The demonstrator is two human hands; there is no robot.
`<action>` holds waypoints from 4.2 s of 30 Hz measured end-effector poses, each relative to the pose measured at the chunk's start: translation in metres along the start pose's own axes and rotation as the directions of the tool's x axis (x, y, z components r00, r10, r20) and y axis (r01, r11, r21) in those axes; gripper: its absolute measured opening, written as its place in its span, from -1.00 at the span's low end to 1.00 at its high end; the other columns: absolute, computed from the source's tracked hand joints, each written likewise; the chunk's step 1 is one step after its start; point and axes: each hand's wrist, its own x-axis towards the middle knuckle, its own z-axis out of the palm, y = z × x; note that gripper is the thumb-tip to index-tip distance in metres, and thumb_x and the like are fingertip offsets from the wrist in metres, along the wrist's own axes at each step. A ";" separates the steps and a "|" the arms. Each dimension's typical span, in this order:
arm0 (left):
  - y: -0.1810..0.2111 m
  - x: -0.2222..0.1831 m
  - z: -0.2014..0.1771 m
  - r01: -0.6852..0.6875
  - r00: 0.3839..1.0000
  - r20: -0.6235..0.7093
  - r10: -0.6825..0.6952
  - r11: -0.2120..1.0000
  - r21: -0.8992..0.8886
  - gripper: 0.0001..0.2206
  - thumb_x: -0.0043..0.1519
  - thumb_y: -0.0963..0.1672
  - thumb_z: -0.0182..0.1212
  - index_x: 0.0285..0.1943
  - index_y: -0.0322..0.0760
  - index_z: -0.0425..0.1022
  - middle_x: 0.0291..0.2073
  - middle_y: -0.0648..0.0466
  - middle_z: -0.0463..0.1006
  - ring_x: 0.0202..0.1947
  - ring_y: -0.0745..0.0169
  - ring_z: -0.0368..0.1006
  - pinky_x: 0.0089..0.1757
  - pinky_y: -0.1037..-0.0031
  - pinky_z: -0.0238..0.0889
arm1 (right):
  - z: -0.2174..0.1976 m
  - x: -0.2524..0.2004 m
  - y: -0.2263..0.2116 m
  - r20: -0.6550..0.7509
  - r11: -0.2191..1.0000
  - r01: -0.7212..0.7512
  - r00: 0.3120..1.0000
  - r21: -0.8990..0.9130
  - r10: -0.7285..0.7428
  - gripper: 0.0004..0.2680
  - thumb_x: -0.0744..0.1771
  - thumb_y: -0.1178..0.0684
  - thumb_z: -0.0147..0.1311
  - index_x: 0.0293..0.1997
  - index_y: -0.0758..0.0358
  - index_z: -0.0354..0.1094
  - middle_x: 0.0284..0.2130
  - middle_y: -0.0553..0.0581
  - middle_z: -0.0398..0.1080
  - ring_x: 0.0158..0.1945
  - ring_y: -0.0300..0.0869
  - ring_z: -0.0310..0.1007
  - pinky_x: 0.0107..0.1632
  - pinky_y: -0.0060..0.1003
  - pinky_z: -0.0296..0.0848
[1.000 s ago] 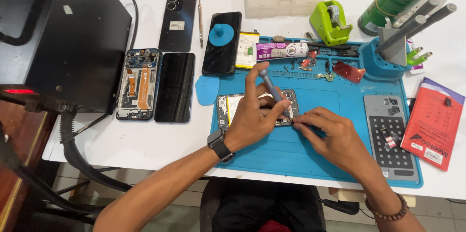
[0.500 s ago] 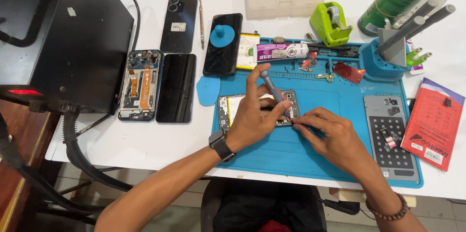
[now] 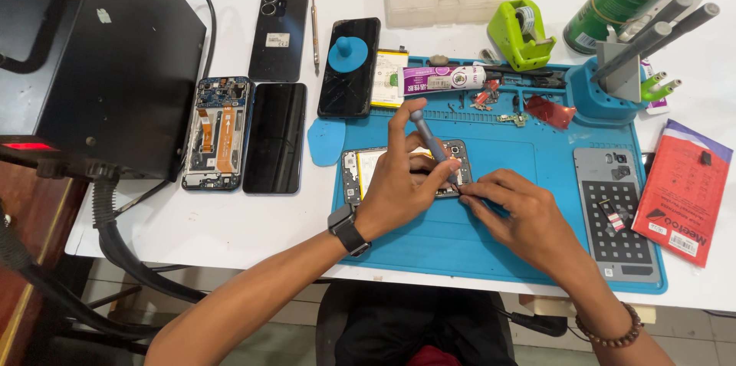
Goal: The person uses a screwdriver to remove screws from a disassembled smartphone on a blue mat. They then lift the back cover and set it aside, exposing the internal components.
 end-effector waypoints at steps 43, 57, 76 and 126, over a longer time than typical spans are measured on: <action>0.019 0.035 -0.096 0.061 0.970 -0.173 -0.171 0.858 -0.511 -0.52 0.37 -0.20 0.14 0.43 -0.36 0.07 -0.16 0.02 0.44 -0.26 0.27 0.53 -0.26 0.41 0.57 | -0.015 0.071 -0.012 0.456 0.984 0.158 0.884 -0.082 -0.104 -0.24 0.13 -0.20 0.40 0.45 0.15 0.06 0.21 0.30 0.32 0.24 0.08 0.25 0.26 -0.05 0.21; 0.022 -0.012 -0.102 0.173 0.985 -0.108 -0.136 0.815 0.553 -0.64 0.16 -0.03 0.41 -0.20 -0.38 0.36 -0.40 0.07 0.55 -0.40 0.31 0.54 -0.33 0.38 0.44 | -0.020 0.079 -0.011 0.495 0.991 0.099 0.868 -0.091 -0.041 -0.26 0.01 -0.10 0.45 0.31 0.19 0.24 0.02 0.20 0.27 0.12 0.03 0.27 0.14 -0.13 0.37; 0.057 -0.012 -0.045 -0.017 0.999 -0.043 0.024 0.988 0.152 -0.54 0.11 -0.10 0.52 -0.28 -0.21 0.13 -0.20 0.01 0.70 -0.30 0.34 0.67 -0.36 0.68 0.51 | -0.047 0.031 0.010 -0.064 0.832 0.382 0.895 -0.403 -0.441 -0.36 0.08 0.09 0.42 0.30 0.17 0.23 0.08 0.21 0.24 0.19 0.10 0.25 0.24 0.05 0.26; 0.016 0.056 -0.017 -0.008 1.000 0.026 0.016 0.963 -0.270 -0.77 0.28 -0.17 0.33 -0.14 -0.42 0.33 -0.12 -0.06 0.63 -0.34 0.34 0.59 -0.33 0.54 0.52 | -0.014 0.064 0.029 0.277 -0.323 -0.254 0.961 0.912 0.025 -0.46 0.43 -0.26 -0.39 0.40 0.45 0.17 0.16 0.46 0.37 0.05 0.30 0.47 0.08 0.37 0.47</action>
